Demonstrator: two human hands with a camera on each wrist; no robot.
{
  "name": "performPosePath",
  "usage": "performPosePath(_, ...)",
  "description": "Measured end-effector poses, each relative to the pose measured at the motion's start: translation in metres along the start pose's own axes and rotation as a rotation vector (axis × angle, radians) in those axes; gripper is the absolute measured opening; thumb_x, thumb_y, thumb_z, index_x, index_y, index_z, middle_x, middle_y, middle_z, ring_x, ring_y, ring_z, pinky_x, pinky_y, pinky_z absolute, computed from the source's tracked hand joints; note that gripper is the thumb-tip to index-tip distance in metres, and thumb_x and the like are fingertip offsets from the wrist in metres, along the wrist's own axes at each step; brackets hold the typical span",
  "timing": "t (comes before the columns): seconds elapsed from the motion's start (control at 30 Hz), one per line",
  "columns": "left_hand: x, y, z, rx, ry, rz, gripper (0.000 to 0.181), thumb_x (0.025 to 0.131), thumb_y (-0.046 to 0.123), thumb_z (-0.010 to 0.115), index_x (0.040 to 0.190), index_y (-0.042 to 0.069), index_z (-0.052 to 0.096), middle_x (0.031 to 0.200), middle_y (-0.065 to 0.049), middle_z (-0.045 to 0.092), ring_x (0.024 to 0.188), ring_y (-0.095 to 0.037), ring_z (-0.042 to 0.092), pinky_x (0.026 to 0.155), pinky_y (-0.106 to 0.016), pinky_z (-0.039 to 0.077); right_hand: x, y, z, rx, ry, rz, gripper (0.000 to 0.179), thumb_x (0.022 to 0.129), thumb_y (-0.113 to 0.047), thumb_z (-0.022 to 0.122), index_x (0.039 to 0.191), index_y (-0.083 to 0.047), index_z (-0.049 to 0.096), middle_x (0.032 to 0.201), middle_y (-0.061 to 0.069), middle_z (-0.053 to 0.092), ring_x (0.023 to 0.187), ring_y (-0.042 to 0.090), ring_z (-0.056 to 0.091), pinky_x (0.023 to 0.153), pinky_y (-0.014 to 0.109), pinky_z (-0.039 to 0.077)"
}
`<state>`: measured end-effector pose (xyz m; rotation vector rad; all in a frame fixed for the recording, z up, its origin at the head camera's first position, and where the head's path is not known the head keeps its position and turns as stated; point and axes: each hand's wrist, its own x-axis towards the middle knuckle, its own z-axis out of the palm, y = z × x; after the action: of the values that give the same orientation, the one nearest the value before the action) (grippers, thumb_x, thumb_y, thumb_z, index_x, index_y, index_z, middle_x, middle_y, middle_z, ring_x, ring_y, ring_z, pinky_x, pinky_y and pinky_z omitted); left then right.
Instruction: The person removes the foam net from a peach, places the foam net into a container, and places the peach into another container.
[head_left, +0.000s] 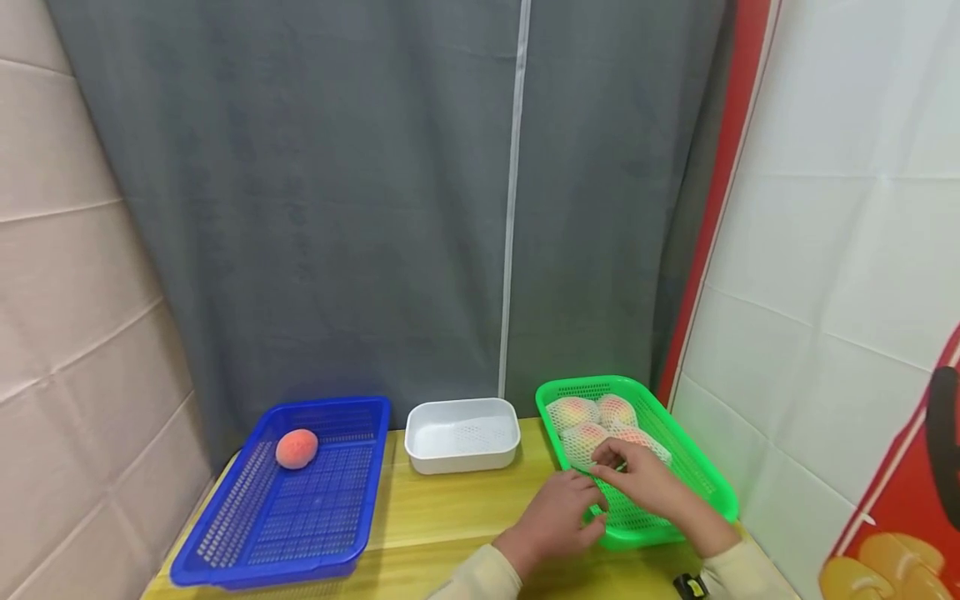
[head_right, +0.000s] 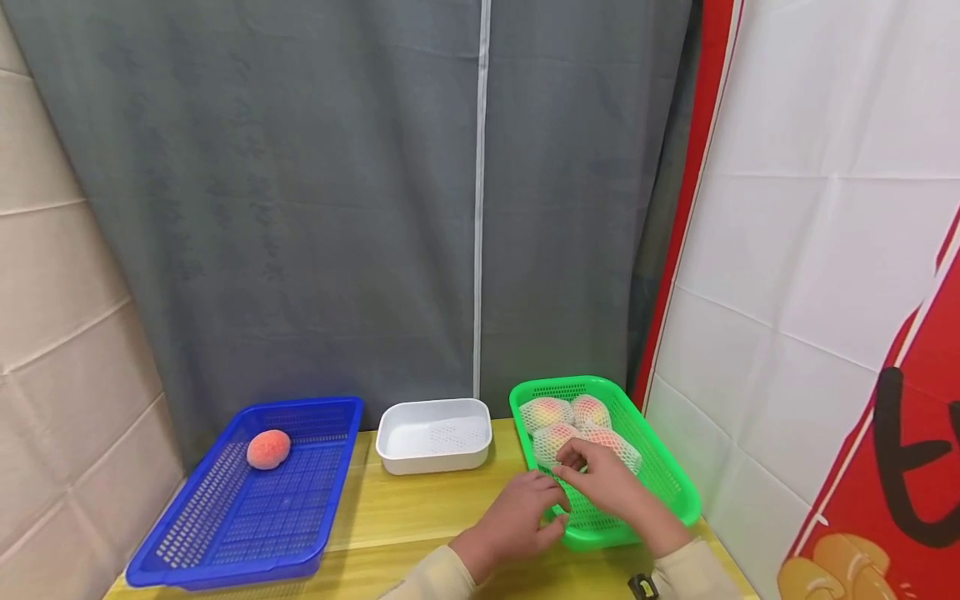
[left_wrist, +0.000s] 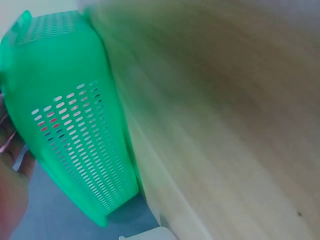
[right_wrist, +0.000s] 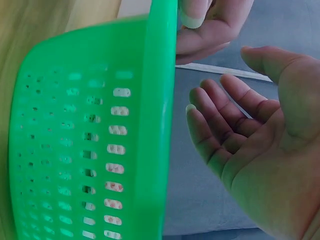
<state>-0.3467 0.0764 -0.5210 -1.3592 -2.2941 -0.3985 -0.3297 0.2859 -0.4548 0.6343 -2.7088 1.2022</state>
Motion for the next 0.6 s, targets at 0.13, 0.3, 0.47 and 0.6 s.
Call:
performPosePath(0.13,0.000,0.004,0.005,0.065,-0.041,0.015,0.029,0.114,0.035,0.053,0.113,0.027,0.081,0.116,0.016,0.075,0.119,-0.007,0.063,0.116,-0.033,0.045,0.002,0.001,-0.003,-0.012,-0.001,0.001,0.020,0.109,-0.029,0.073,0.114,-0.010,0.072,0.102,-0.004,0.072,0.094,0.011,0.068,0.081,0.029,0.058)
performPosePath(0.3,-0.004,0.007,0.009,0.112,-0.060,0.022,0.042,0.118,0.035,0.040,0.114,0.029,0.081,0.119,0.017,0.075,0.127,-0.008,0.062,0.126,-0.040,0.038,0.005,0.002,-0.008,-0.023,0.008,0.003,0.020,0.108,-0.026,0.075,0.114,-0.008,0.072,0.102,-0.003,0.071,0.094,0.012,0.068,0.079,0.029,0.059)
performPosePath(0.47,-0.004,0.008,0.011,0.095,-0.058,0.017,0.043,0.119,0.035,0.039,0.113,0.030,0.081,0.119,0.019,0.074,0.126,-0.006,0.061,0.127,-0.041,0.037,0.006,0.006,-0.018,-0.048,0.013,0.028,0.016,0.107,-0.022,0.075,0.112,-0.008,0.071,0.100,-0.001,0.071,0.092,0.015,0.068,0.077,0.030,0.058)
performPosePath(0.6,-0.005,0.009,0.010,0.081,-0.064,0.013,0.044,0.119,0.036,0.038,0.113,0.031,0.081,0.119,0.020,0.074,0.125,-0.005,0.061,0.126,-0.041,0.038,0.012,0.015,-0.027,-0.097,0.008,0.052,0.019,0.107,-0.024,0.076,0.113,-0.007,0.070,0.099,-0.001,0.070,0.092,0.016,0.066,0.075,0.030,0.057)
